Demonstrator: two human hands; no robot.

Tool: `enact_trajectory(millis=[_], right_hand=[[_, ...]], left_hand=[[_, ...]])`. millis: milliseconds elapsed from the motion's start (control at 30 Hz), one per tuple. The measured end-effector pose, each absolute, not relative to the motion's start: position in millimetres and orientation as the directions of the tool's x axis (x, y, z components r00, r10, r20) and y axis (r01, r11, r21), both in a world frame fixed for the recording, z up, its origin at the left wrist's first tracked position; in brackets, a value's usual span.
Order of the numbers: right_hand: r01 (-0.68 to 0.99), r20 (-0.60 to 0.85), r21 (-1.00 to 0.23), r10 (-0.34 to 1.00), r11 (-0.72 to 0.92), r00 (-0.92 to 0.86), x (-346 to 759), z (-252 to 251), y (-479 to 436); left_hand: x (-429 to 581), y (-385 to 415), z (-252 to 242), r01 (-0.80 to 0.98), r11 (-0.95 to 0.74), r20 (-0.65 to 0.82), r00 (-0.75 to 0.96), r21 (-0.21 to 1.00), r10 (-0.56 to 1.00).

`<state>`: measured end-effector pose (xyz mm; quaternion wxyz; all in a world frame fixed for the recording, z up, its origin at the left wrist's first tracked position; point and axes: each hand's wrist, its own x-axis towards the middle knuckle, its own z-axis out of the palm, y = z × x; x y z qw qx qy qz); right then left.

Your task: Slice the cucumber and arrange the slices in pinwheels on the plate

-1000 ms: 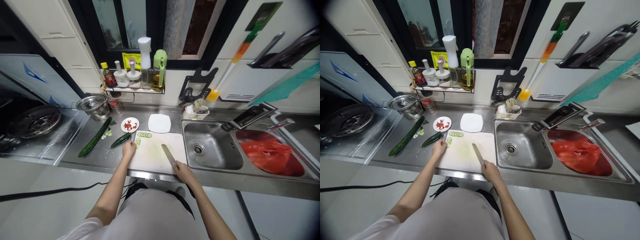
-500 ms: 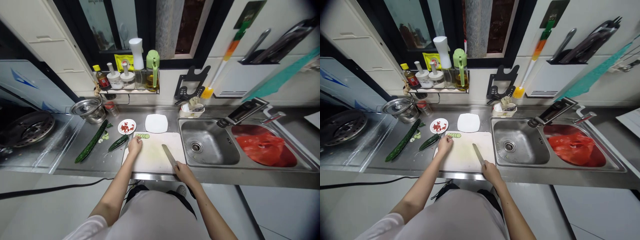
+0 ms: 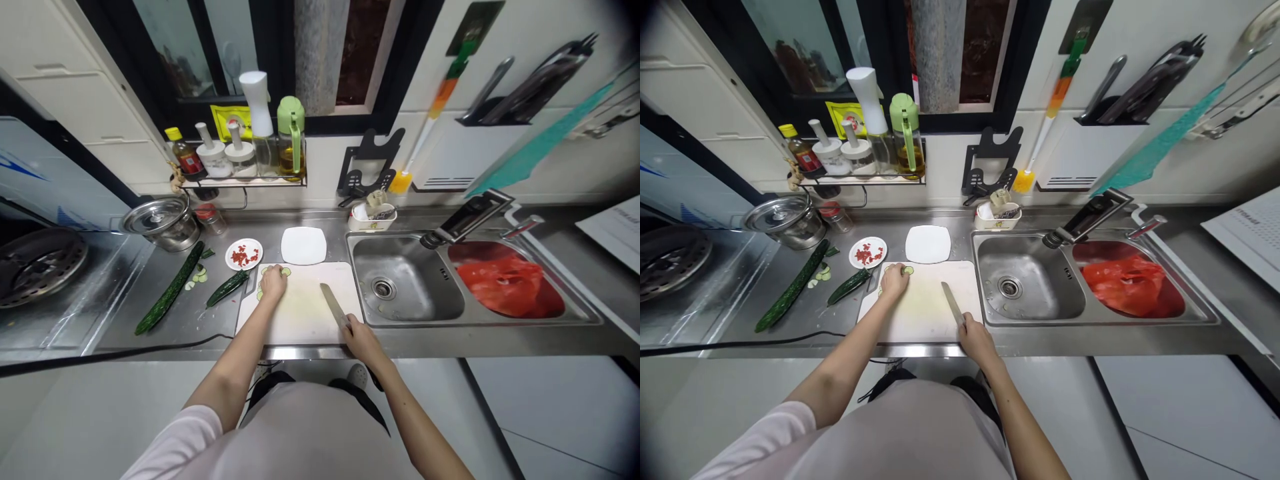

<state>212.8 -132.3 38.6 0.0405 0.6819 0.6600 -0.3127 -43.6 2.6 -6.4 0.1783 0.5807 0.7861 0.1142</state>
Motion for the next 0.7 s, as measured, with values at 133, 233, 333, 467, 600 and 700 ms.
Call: enact_trajectory(millis=[133,233,333,467,600,700], right_hand=[[0.936,-0.471,-0.34,0.878,-0.088,-0.088,214.8,36.3,-134.2],[0.946,-0.471,-0.316,0.877,-0.067,-0.095,215.6,34.4,-133.5],[0.953,-0.473,-0.299,0.874,-0.047,-0.105,214.2,35.8,-131.1],[0.956,-0.466,-0.292,0.874,-0.005,-0.137,207.1,44.5,-129.2],[0.959,-0.498,-0.275,0.844,0.066,-0.2,194.6,54.1,-131.5],[0.956,-0.504,-0.269,0.828,0.121,-0.246,184.9,56.6,-133.7]], left_hand=[[-42.2,3.9,-6.0,0.856,0.307,-0.129,-0.278,0.416,0.952],[-43.0,3.6,-4.6,0.799,0.352,-0.17,-0.309,0.488,0.936],[-47.3,0.1,-4.8,0.717,0.38,-0.243,-0.291,0.584,0.925],[-53.8,-11.2,-9.6,0.671,0.315,-0.323,-0.118,0.671,0.939],[-54.2,-24.4,-13.1,0.682,0.285,-0.346,-0.05,0.673,0.937],[-52.0,-31.4,-11.2,0.71,0.269,-0.334,-0.05,0.651,0.941]])
